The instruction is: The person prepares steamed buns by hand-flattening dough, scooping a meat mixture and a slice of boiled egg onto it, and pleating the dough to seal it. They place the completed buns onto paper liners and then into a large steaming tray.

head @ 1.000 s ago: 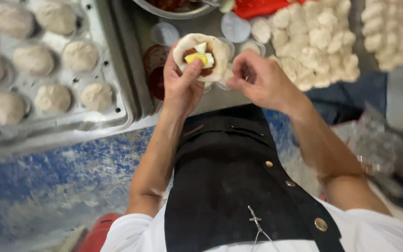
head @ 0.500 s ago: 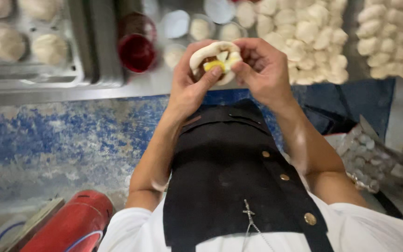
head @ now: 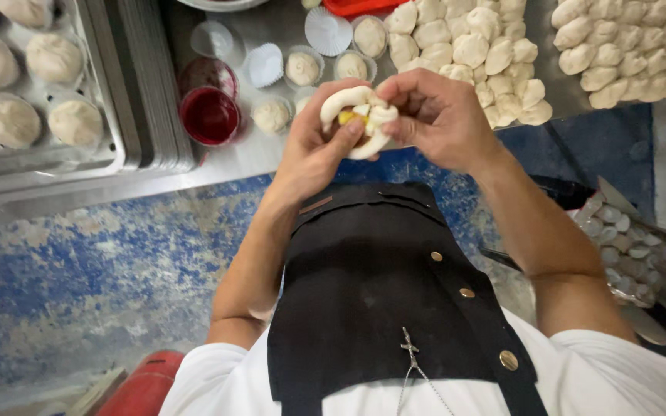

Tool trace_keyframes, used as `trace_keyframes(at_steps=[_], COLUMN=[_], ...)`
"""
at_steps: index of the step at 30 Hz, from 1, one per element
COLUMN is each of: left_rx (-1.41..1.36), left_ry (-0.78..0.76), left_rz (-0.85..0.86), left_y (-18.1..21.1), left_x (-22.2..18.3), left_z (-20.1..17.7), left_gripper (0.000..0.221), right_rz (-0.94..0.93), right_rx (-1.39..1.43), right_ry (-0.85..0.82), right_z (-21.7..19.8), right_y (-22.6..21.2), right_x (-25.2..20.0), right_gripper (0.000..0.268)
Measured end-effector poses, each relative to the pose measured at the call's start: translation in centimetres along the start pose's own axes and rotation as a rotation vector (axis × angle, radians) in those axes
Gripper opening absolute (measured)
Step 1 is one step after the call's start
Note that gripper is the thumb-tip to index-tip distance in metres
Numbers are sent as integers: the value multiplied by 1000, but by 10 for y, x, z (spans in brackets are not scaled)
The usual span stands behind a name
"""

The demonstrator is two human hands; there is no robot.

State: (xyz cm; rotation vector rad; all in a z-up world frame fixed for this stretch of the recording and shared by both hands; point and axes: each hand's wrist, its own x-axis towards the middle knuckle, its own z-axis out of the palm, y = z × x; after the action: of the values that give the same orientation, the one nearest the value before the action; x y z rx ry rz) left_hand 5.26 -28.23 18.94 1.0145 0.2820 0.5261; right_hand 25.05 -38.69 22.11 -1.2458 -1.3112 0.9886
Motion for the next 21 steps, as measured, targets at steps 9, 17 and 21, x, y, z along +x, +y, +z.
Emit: trace_keyframes(at_steps=[9,17,21], left_rx=[321,599,684], left_ry=[-96,-256,-354], left_rz=[16,17,17], left_y=[29,54,47], left_x=[18,30,39], left_z=[7,22,23], left_gripper=[33,31,40], right_rz=[-211,-321,-399], right_rx=[-553,-762,-908], right_ry=[48,65,33], right_z=[-5,-6,-11], right_y=[-11,-38,-34], right_x=[3,-15,-20], right_gripper=[25,21,18])
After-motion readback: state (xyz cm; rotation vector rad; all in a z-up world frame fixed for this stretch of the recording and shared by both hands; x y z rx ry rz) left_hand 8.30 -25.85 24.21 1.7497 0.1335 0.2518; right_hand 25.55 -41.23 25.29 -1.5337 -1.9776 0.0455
